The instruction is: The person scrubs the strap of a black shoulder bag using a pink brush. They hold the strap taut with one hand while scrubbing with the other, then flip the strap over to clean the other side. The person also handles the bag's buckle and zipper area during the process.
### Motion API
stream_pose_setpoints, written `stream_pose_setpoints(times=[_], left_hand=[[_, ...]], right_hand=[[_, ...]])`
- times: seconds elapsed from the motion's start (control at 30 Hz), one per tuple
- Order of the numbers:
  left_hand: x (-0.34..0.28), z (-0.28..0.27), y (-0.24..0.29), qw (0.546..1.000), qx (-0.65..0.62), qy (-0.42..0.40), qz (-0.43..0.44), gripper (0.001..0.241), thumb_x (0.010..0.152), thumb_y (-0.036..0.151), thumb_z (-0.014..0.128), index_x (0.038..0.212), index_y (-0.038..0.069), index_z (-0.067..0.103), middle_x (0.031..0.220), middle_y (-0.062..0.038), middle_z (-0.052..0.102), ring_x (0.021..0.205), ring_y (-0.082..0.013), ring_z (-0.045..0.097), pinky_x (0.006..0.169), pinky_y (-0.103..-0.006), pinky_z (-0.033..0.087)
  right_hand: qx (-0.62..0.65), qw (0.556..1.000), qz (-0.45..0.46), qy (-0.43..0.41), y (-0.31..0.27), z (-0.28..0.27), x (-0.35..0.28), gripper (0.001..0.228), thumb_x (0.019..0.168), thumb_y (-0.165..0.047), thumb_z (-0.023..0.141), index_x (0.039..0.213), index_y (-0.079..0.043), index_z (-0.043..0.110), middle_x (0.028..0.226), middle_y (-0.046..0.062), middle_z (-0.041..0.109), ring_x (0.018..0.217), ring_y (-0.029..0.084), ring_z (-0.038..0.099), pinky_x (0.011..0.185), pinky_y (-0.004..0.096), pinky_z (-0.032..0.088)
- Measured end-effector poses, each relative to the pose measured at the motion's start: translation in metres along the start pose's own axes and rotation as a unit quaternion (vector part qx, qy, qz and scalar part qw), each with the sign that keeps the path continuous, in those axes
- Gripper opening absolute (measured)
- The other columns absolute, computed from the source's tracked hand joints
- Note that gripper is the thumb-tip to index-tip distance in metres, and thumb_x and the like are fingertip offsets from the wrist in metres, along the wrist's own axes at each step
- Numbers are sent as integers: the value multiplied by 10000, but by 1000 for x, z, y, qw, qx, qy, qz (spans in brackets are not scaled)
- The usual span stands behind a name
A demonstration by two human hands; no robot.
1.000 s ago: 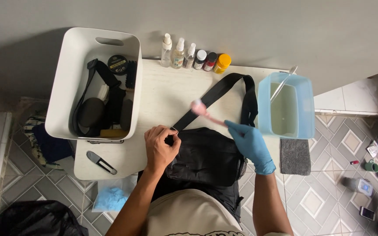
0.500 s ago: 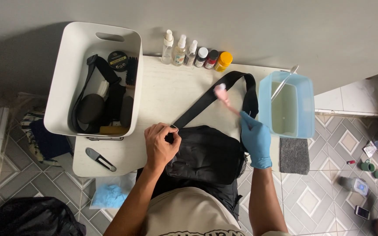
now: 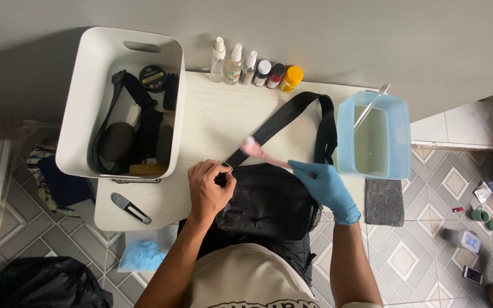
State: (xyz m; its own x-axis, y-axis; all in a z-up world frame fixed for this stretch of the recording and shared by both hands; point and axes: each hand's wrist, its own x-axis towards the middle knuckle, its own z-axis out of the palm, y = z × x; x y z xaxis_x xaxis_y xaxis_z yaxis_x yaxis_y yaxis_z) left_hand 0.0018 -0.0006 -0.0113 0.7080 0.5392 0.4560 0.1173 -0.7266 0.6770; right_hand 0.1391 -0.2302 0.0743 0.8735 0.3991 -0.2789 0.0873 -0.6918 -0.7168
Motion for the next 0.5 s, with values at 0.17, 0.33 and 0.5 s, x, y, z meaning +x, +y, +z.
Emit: stream_pose_setpoints(times=[0.17, 0.33, 0.5], left_hand=[[5, -9, 12, 1000, -12, -4, -9, 121, 752, 111, 675, 806, 217, 700, 756, 41, 615, 758, -206, 660, 851, -370, 453], [6, -8, 10, 1000, -19, -12, -8, 121, 754, 104, 681, 808, 209, 705, 751, 32, 619, 752, -211, 661, 848, -381, 454], [3, -8, 9, 1000, -15, -13, -13, 120, 757, 105, 682, 811, 211, 698, 763, 36, 617, 770, -212, 661, 864, -383, 455]], right_hand=[[-72, 992, 21, 103, 14, -2, 12, 265, 949, -264, 665, 1193, -288, 766, 995, 91, 776, 956, 384, 705, 816, 523, 558], [-44, 999, 3, 22, -4, 5, -2, 263, 875, -230, 744, 1123, -287, 807, 976, 107, 795, 978, 410, 709, 793, 509, 566], [-111, 987, 42, 105, -2, -1, 7, 314, 950, -269, 652, 1248, -317, 737, 1003, 135, 761, 924, 423, 694, 831, 539, 548]])
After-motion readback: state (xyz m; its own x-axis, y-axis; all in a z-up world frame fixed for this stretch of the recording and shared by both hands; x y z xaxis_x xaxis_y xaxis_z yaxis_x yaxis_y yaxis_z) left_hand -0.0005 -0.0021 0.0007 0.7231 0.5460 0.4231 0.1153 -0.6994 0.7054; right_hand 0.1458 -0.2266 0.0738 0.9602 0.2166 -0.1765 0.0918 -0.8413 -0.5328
